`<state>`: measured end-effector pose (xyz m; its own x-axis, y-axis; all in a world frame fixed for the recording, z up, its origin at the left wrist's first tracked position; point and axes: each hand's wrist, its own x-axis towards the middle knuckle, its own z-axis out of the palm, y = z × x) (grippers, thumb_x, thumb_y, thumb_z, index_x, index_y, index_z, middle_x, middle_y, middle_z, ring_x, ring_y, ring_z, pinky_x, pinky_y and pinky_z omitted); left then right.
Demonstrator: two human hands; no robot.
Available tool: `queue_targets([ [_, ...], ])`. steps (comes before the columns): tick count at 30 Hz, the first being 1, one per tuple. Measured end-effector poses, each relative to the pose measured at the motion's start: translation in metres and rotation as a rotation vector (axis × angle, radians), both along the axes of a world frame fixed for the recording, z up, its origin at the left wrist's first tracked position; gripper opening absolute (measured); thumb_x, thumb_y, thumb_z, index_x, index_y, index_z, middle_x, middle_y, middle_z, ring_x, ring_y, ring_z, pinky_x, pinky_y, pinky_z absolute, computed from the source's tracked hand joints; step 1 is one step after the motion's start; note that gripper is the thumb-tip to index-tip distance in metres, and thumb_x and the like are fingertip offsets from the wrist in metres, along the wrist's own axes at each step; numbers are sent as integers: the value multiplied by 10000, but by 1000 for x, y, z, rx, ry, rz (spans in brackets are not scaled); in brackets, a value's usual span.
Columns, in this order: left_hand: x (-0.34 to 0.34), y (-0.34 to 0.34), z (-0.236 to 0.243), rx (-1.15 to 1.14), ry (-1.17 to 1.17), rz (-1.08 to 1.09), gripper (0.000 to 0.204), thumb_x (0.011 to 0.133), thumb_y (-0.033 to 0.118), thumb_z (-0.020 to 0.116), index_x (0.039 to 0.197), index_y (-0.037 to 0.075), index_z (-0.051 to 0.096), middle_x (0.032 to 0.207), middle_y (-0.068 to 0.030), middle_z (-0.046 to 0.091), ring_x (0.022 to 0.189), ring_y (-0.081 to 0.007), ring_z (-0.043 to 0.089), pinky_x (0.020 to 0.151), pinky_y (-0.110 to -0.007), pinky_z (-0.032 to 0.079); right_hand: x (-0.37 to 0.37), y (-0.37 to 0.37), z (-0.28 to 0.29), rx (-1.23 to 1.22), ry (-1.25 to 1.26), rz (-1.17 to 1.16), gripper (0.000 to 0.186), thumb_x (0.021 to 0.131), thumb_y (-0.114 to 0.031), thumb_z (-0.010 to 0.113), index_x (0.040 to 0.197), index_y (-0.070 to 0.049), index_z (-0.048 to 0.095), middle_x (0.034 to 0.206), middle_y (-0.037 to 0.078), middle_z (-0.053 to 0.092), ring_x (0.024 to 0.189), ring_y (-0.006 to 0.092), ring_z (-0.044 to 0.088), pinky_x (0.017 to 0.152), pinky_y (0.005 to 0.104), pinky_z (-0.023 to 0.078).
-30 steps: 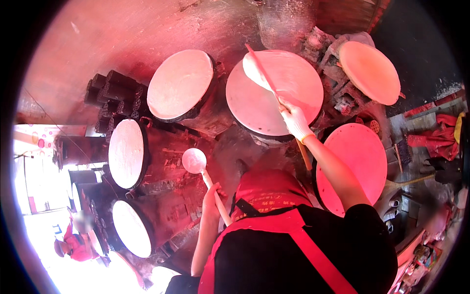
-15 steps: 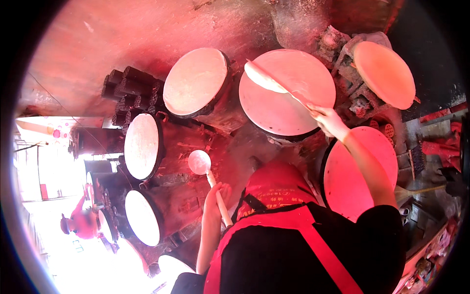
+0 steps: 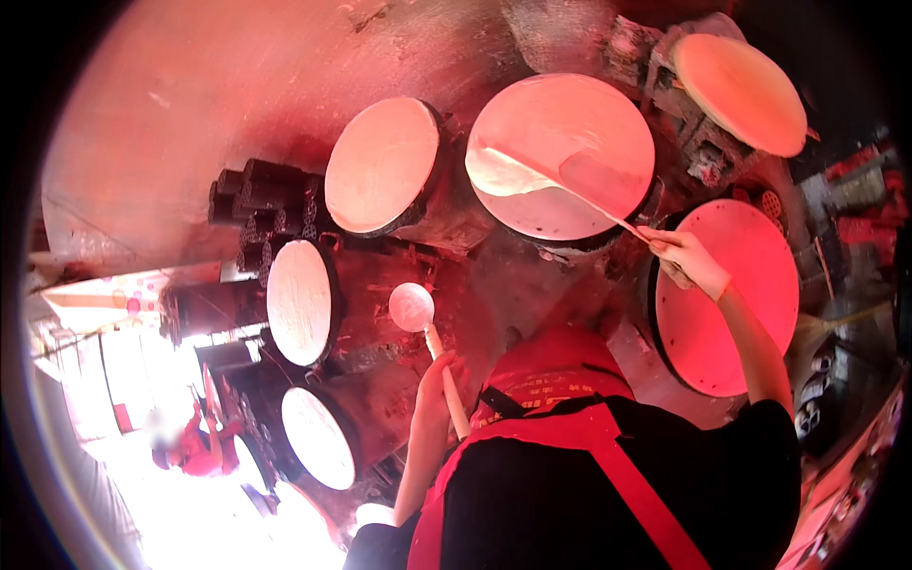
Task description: The person spreads batter onto multiple heated circular plates using a spreader and removes the thin cooked crepes with a stick.
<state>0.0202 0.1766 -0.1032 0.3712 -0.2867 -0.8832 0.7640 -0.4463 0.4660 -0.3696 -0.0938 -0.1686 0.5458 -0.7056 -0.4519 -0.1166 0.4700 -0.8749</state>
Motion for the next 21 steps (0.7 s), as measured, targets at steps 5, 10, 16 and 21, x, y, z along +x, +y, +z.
queue_targets([
  [5,47,-38,-8,-135,101,-127,176,836,38,655,1000,45,590,968,-24,614,882,-143,593,893,-344,540,63,51,8,3,50,-461,387,960,-250,538,1337,-162,528,578,-100,356,394,28,271,358,207,212],
  [10,106,-45,-20,-213,49,-335,294,839,64,666,1105,7,554,1015,-60,589,951,-147,583,926,-324,519,52,152,-11,-5,62,-397,426,951,-243,554,1340,-75,511,611,-101,385,409,15,281,375,183,202],
  [16,175,-11,-38,-190,-31,-384,346,831,85,679,1145,19,547,1169,-86,565,1129,-181,532,966,-326,489,207,180,-19,-38,-237,-753,324,950,-199,495,1255,-122,572,589,-85,374,431,36,342,385,213,259],
  [21,199,45,-4,-345,-92,-361,427,870,215,650,1231,43,502,1113,-18,518,1072,-104,493,995,-308,409,407,45,-67,-501,102,-980,461,983,-393,457,1306,-72,525,902,39,654,772,158,590,762,331,486],
])
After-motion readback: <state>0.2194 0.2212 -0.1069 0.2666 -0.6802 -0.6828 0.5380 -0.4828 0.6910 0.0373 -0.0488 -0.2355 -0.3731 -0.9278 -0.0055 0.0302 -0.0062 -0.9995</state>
